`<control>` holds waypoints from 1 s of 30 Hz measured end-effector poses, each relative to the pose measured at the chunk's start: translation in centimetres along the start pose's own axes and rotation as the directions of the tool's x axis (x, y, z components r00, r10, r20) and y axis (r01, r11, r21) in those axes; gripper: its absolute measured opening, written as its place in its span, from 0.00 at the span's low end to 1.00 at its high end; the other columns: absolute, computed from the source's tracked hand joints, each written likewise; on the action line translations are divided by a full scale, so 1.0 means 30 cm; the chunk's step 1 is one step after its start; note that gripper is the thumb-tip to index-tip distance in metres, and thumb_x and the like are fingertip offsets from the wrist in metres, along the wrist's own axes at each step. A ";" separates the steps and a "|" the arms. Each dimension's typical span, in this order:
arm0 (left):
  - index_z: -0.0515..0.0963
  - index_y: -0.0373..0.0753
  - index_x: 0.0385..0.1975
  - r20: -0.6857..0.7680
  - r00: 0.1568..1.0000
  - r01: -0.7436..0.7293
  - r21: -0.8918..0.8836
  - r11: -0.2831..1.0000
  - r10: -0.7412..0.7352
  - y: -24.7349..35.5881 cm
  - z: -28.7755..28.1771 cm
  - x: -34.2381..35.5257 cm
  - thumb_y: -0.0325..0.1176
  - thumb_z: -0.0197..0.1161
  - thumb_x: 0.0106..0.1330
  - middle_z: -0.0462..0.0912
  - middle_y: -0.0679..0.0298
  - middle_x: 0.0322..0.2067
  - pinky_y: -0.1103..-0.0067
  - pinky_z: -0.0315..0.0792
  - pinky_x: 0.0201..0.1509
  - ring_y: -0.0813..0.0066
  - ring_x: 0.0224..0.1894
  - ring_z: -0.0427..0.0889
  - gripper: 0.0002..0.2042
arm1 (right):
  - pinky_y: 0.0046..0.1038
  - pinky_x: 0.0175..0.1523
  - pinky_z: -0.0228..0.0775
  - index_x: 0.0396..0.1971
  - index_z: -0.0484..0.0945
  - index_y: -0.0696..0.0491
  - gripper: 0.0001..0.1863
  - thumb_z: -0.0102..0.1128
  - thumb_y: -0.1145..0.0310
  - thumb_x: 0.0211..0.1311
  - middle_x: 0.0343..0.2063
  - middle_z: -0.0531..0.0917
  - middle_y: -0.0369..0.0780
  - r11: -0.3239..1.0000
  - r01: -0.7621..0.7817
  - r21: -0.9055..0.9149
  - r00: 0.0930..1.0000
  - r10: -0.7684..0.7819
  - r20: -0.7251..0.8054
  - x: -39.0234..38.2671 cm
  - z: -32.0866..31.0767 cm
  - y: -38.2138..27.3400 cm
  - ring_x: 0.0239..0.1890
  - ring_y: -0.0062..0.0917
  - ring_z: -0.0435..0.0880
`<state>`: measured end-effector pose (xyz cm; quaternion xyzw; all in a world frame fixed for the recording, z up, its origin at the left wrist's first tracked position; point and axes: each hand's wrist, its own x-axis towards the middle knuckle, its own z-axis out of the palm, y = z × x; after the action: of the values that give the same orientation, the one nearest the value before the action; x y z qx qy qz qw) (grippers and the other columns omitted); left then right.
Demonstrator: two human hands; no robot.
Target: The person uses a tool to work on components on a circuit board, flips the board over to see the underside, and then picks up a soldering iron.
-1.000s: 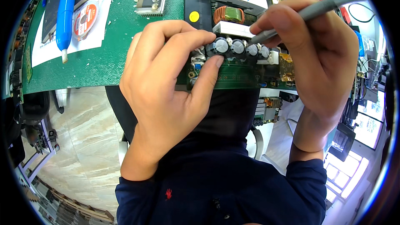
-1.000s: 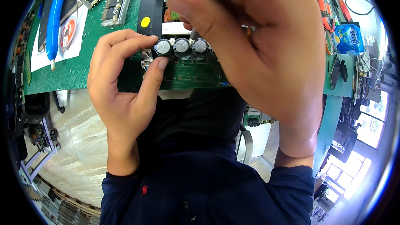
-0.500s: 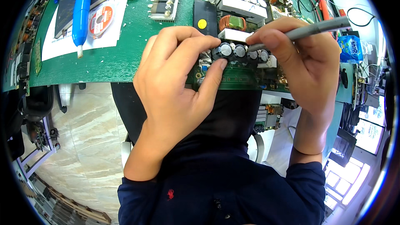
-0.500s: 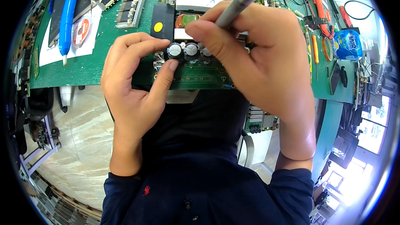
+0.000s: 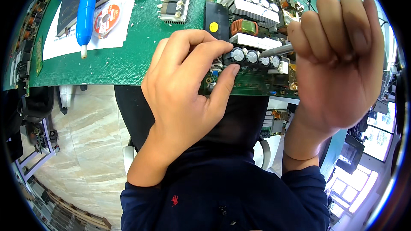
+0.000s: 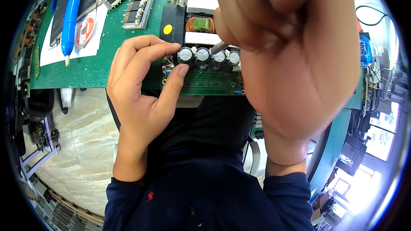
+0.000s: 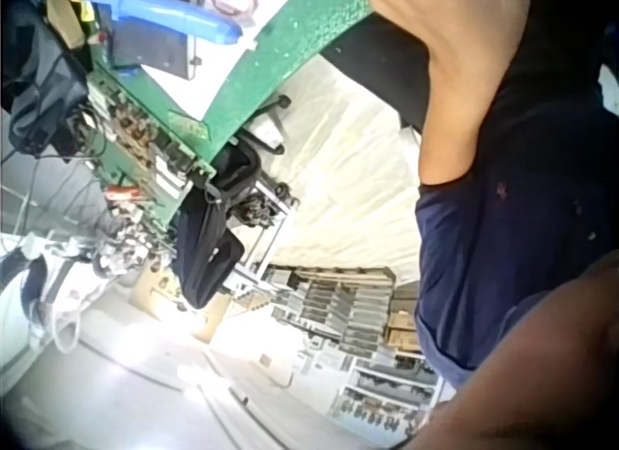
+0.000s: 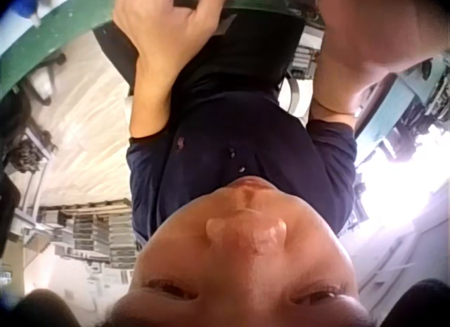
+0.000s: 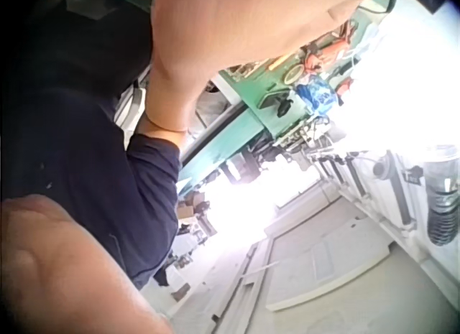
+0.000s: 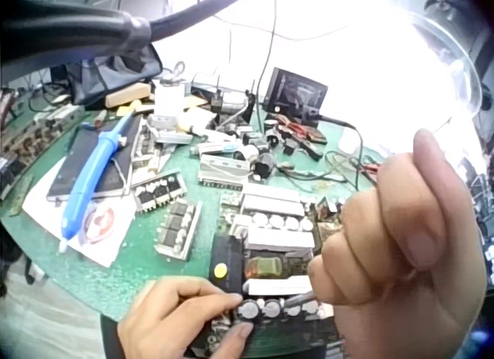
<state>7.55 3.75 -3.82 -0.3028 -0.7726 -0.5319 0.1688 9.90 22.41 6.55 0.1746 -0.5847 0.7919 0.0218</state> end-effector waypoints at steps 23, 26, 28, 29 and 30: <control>0.83 0.33 0.36 0.005 1.000 -0.010 0.036 0.999 0.010 -0.001 0.002 -0.003 0.23 0.72 0.51 0.82 0.57 0.36 0.77 0.73 0.42 0.64 0.39 0.81 0.12 | 0.20 0.21 0.46 0.23 0.63 0.47 0.19 0.42 0.58 0.80 0.15 0.57 0.27 0.970 -0.236 0.054 0.837 0.231 -0.496 0.147 0.051 0.051 0.14 0.13 0.50; 0.83 0.33 0.37 -0.002 1.000 -0.007 0.030 1.000 0.007 -0.001 0.007 -0.005 0.23 0.72 0.51 0.82 0.57 0.36 0.76 0.74 0.43 0.64 0.39 0.81 0.12 | 0.20 0.21 0.47 0.24 0.63 0.47 0.20 0.42 0.57 0.80 0.15 0.57 0.27 0.966 -0.249 0.065 0.864 0.252 -0.436 0.148 0.029 0.057 0.14 0.13 0.51; 0.83 0.33 0.37 -0.008 1.000 -0.011 0.028 1.000 0.011 -0.006 0.009 -0.006 0.23 0.72 0.51 0.82 0.57 0.37 0.76 0.74 0.43 0.64 0.39 0.81 0.12 | 0.20 0.21 0.48 0.24 0.64 0.47 0.20 0.42 0.56 0.80 0.15 0.57 0.27 0.977 -0.205 0.062 0.897 0.213 -0.388 0.136 0.018 0.070 0.14 0.13 0.51; 0.83 0.33 0.37 -0.008 1.000 -0.009 0.029 1.000 0.009 -0.004 0.010 -0.006 0.23 0.73 0.51 0.82 0.57 0.37 0.76 0.74 0.43 0.64 0.39 0.81 0.12 | 0.20 0.21 0.48 0.24 0.64 0.47 0.20 0.42 0.56 0.80 0.15 0.57 0.27 0.970 -0.226 0.088 0.886 0.242 -0.396 0.138 0.022 0.060 0.14 0.13 0.51; 0.83 0.33 0.37 -0.009 1.000 -0.007 0.029 1.000 0.007 -0.001 0.011 -0.006 0.23 0.73 0.51 0.82 0.57 0.37 0.76 0.74 0.43 0.64 0.39 0.81 0.12 | 0.20 0.21 0.48 0.24 0.64 0.47 0.20 0.42 0.56 0.80 0.14 0.57 0.27 0.965 -0.239 0.103 0.881 0.261 -0.394 0.137 0.021 0.058 0.14 0.13 0.51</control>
<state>7.68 4.01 -4.08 -0.3008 -0.7785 -0.5213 0.1784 5.78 20.58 6.37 -0.0693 -0.5645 0.8218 0.0354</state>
